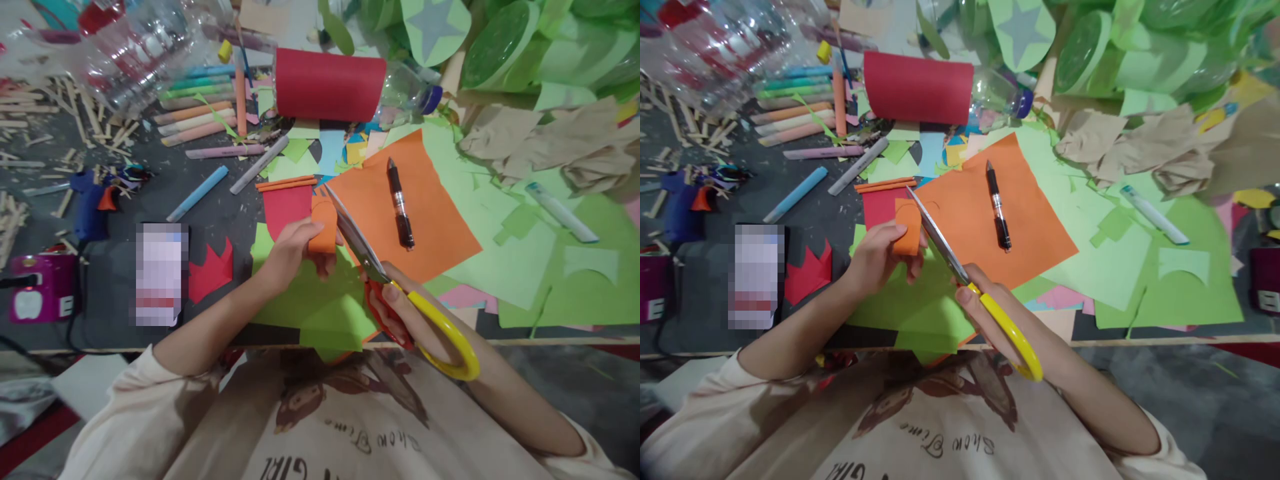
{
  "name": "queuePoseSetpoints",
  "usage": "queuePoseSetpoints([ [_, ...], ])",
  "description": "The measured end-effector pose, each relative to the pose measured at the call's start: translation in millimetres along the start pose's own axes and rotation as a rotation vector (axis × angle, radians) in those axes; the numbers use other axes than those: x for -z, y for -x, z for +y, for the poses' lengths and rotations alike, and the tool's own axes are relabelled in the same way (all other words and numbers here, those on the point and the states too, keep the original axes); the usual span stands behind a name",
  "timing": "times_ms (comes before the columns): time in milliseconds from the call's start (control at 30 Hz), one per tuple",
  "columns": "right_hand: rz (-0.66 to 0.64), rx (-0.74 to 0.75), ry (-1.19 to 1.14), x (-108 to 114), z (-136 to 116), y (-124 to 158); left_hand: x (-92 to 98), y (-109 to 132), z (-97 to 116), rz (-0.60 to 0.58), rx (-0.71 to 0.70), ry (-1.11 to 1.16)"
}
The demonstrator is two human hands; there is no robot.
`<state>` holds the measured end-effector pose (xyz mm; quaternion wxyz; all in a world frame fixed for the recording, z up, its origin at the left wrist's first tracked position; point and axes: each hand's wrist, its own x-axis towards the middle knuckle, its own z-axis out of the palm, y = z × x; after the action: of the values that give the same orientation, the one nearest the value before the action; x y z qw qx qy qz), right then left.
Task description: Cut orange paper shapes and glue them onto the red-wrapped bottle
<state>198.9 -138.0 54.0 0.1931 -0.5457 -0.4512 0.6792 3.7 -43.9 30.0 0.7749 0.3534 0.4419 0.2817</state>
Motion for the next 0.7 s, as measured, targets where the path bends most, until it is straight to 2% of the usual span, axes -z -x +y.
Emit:
queuePoseSetpoints([
  [267, -0.006, -0.005, 0.146, 6.9, -9.7, 4.6, 0.7, 0.8, 5.5, 0.023, 0.011, -0.036],
  [533, -0.033, 0.005, 0.184, 9.9, -6.9, 6.0, 0.4, 1.5, 6.7, 0.075, -0.039, -0.071],
  [700, -0.007, -0.003, 0.179, 10.1, -9.6, 6.5, 3.6, 0.0, 5.8, 0.11, -0.05, -0.091],
])
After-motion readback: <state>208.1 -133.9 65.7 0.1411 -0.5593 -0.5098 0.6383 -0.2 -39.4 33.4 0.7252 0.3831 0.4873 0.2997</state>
